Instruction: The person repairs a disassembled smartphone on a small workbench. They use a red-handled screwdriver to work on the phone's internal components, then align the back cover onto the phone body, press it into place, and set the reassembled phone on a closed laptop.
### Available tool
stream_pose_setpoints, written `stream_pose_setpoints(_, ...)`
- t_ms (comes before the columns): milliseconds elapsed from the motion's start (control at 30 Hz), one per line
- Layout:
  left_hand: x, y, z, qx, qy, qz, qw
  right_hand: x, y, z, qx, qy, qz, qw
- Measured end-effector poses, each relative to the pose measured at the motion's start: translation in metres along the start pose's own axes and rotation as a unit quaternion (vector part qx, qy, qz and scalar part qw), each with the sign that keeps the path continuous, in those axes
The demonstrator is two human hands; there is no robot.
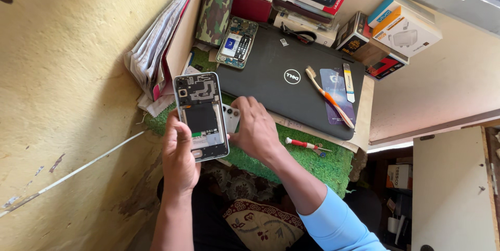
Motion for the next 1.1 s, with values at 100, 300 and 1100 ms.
stream_pose_setpoints(100, 0.007, -0.001, 0.0, 0.01, -0.011, -0.007, 1.0, 0.005, 0.001, -0.001, 0.007, -0.031, -0.075, 0.997)
stream_pose_setpoints(300, 0.014, 0.002, -0.002, 0.024, -0.015, 0.008, 1.0, 0.026, -0.008, -0.013, -0.029, -0.121, -0.349, 0.929)
stream_pose_setpoints(1100, -0.026, 0.01, -0.008, -0.005, 0.029, -0.008, 1.0, 0.108, 0.099, 0.086, 0.341, 0.144, -0.149, 0.917)
Point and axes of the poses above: each hand's wrist, its own z-axis away from the middle knuckle, its own y-axis out of the back of the hand, x = y × z, the point moved 2 cm from there along -z, towards the middle knuckle, and after that the axes turned 11 degrees about z, right-handed, at the moved point
